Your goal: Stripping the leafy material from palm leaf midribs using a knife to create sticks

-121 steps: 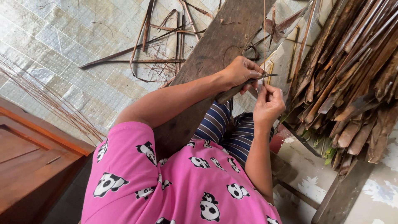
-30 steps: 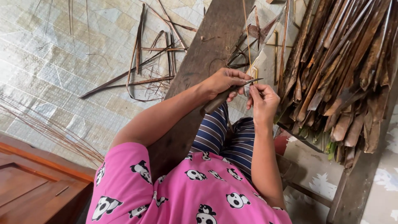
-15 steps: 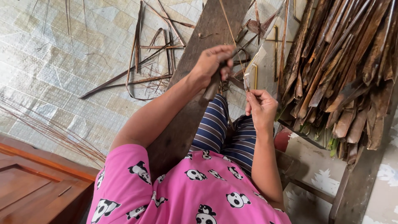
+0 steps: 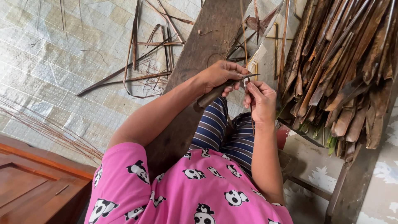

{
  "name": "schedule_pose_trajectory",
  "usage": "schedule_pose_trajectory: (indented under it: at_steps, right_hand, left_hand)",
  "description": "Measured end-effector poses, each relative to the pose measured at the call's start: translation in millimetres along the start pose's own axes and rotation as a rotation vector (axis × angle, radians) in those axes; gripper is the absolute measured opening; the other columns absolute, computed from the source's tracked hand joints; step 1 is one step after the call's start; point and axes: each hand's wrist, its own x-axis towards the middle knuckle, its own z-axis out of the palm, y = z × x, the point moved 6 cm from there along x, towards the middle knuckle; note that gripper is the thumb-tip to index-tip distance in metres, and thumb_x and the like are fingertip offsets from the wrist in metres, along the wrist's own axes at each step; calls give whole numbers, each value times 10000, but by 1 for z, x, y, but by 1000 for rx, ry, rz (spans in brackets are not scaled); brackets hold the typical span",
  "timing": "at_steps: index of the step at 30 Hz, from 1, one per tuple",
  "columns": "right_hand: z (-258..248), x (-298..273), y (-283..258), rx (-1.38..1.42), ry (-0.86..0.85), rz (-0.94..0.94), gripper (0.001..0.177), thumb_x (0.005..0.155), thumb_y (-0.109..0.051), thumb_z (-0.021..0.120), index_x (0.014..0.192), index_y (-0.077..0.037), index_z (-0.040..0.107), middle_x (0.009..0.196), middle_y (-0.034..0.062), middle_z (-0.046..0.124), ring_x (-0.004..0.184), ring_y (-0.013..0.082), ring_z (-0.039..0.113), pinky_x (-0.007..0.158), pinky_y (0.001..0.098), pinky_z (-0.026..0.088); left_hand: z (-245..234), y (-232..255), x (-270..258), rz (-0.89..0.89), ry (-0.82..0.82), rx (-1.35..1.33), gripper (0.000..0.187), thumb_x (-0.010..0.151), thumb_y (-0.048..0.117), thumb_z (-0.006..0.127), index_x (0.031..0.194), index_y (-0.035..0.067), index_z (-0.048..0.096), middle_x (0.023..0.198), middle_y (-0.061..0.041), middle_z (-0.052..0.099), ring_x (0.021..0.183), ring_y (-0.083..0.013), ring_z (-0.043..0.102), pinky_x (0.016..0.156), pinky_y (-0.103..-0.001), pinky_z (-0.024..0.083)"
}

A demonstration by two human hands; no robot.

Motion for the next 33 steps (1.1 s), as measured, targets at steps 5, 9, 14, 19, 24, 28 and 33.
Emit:
schedule_pose_trajectory:
  at_steps: [5,9,14,19,24,28,33]
  right_hand:
    - [-5,-5,6,21,-45,3,87,932,-33,640,956,50,631,700,153,551,396,125,493,329,264,427]
    - [-2,-15,-1,39,-101,44,93,923,-16,638,957,70,633,682,151,548,382,115,480,320,261,424]
    - [-17,-23,0,-10,-122,62,82,914,-9,639,949,64,625,678,151,546,382,118,469,319,267,423]
    - [-20,-17,0,-18,-65,42,84,934,-23,616,966,55,618,684,139,546,394,120,477,330,261,424]
    - [-9,-10,-2,-43,-46,3,96,936,-37,633,968,51,617,707,158,561,415,136,509,335,273,444]
    - [-8,-19,-7,-60,-88,-1,105,951,-18,587,1010,65,615,707,161,561,432,136,524,346,269,451]
    - [-16,-32,4,-8,-135,84,135,924,-28,615,1014,70,633,707,172,579,417,169,560,344,290,471]
  left_hand:
    - [6,22,-13,81,58,-10,103,862,1,612,963,-2,633,585,-221,603,322,-183,514,248,-327,454]
    - [-5,51,-22,277,151,-74,129,875,28,625,995,-14,648,595,-223,613,316,-177,504,251,-324,453]
    - [-18,56,-13,469,241,-133,212,907,37,598,1102,-43,620,644,-246,622,323,-217,524,280,-356,473]
    - [-4,40,-17,391,198,-44,293,916,31,580,1188,-77,578,650,-250,642,308,-235,553,261,-351,461]
    - [9,-10,2,109,46,66,185,859,-8,599,1033,-56,635,625,-279,640,318,-224,561,244,-344,460]
    - [8,12,-5,206,89,57,148,843,8,622,976,-48,652,602,-262,630,308,-219,550,238,-342,444]
    - [-1,32,-8,292,153,-16,116,865,25,621,960,-35,649,614,-261,634,302,-221,540,249,-344,449]
